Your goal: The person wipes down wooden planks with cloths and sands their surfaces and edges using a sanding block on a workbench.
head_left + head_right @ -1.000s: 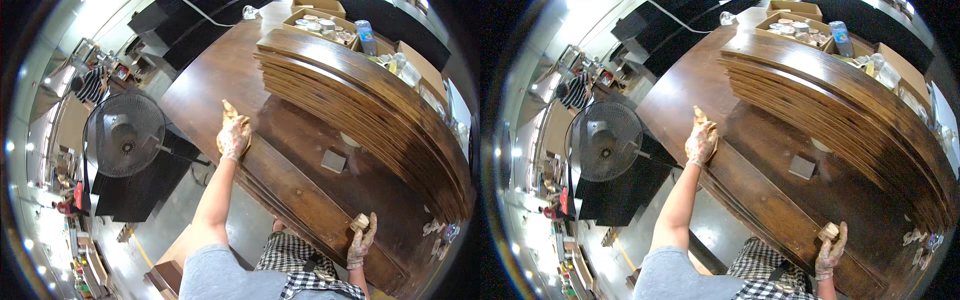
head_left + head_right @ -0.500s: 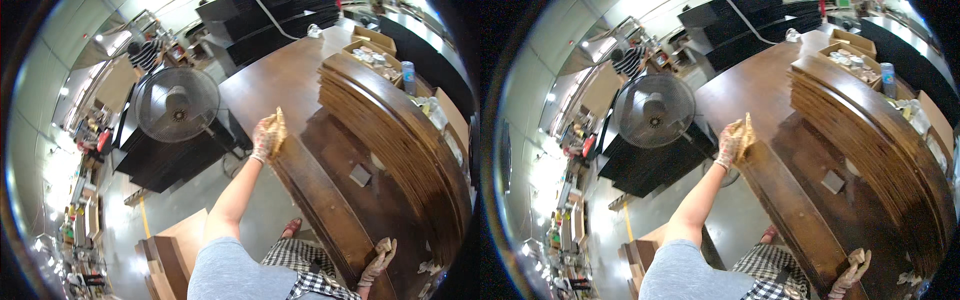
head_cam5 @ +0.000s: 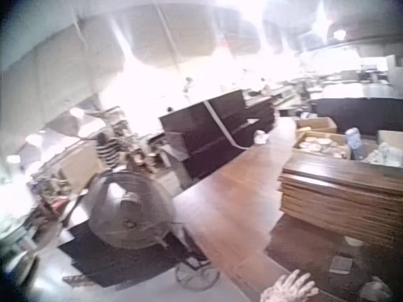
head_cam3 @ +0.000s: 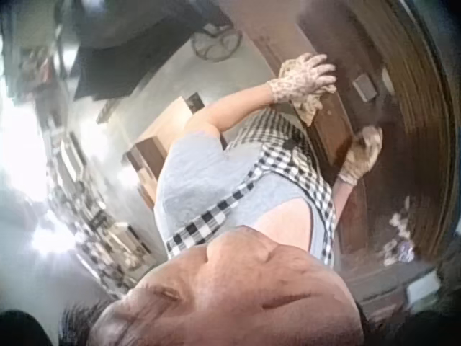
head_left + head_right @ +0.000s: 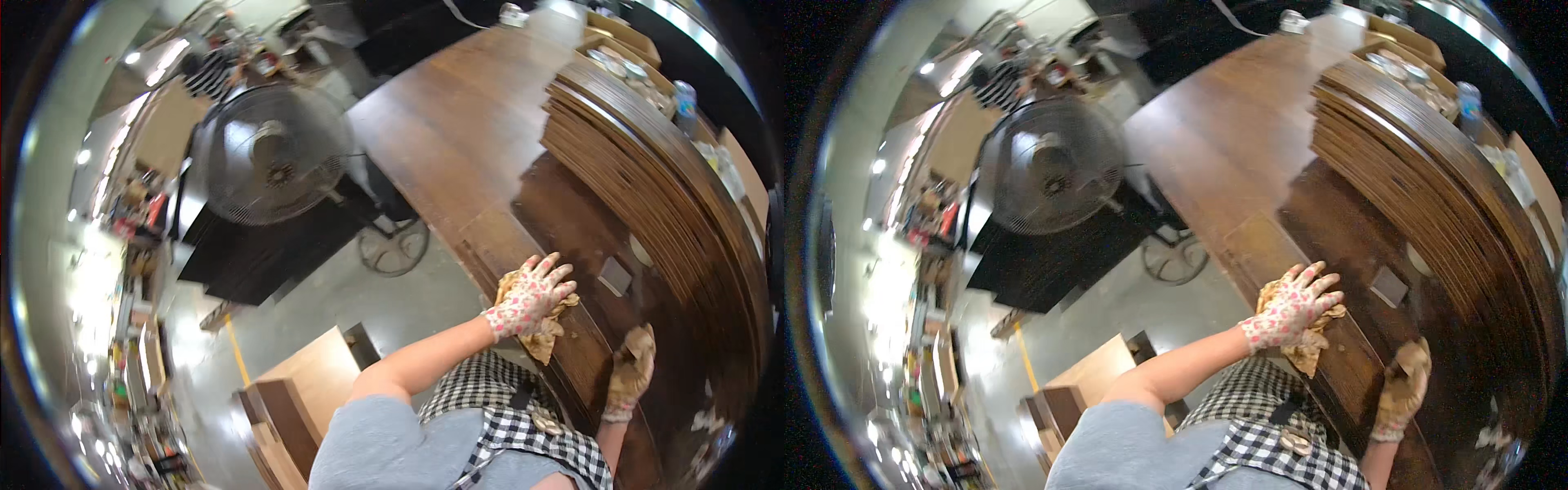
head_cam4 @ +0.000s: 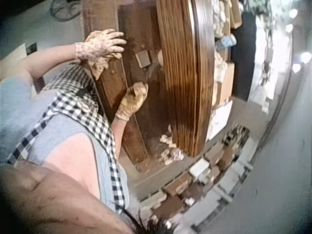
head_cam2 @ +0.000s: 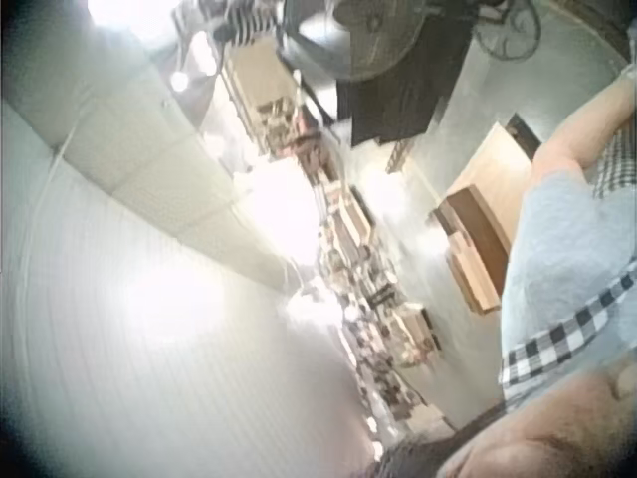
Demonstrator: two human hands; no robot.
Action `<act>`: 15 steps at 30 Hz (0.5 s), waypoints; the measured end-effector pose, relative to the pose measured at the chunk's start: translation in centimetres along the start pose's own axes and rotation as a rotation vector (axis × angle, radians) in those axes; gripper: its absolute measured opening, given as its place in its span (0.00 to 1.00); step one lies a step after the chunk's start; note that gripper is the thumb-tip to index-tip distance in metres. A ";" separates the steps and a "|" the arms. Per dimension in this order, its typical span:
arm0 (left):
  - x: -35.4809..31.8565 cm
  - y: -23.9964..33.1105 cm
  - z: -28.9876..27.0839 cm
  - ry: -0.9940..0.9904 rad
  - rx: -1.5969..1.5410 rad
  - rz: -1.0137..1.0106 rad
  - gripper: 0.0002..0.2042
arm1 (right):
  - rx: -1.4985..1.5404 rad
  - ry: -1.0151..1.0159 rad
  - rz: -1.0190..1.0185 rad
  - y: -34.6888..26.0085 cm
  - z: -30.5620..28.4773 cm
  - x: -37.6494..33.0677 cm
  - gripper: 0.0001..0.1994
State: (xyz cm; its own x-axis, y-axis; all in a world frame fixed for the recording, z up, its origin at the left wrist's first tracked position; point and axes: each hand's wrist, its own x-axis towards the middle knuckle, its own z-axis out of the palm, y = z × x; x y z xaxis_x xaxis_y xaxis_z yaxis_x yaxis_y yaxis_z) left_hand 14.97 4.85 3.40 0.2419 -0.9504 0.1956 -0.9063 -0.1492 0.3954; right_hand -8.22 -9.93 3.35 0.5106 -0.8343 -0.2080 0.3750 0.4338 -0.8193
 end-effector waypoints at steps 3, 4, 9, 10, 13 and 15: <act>-0.8 -1.6 -0.1 -0.027 -0.284 0.126 0.25 | -0.364 -0.043 -0.058 1.6 4.3 1.2 0.26; -1.0 -2.1 -0.1 -0.041 -0.338 0.148 0.24 | -0.414 -0.075 -0.100 2.5 5.8 1.6 0.25; -0.6 -2.7 -2.1 -0.111 -0.512 0.255 0.22 | -0.655 -0.182 -0.040 3.2 13.4 4.5 0.23; -0.4 -2.6 -2.1 -0.195 -0.470 0.274 0.20 | -0.764 -0.218 -0.104 4.2 13.7 5.4 0.22; -1.2 -3.1 -0.9 -0.216 -0.394 0.398 0.17 | -1.120 -0.440 -0.307 5.4 17.8 7.2 0.22; -1.4 -3.0 -0.4 -0.173 -0.422 0.391 0.17 | -1.166 -0.502 -0.349 6.6 20.6 8.0 0.22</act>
State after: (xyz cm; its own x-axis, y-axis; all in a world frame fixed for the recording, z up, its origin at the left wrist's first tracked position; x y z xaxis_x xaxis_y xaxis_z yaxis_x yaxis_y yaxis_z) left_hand 17.51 6.78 2.27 -0.1735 -0.9489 0.2637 -0.6922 0.3079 0.6527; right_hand 14.30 -6.67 7.27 0.8483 -0.5159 0.1195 -0.2094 -0.5341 -0.8191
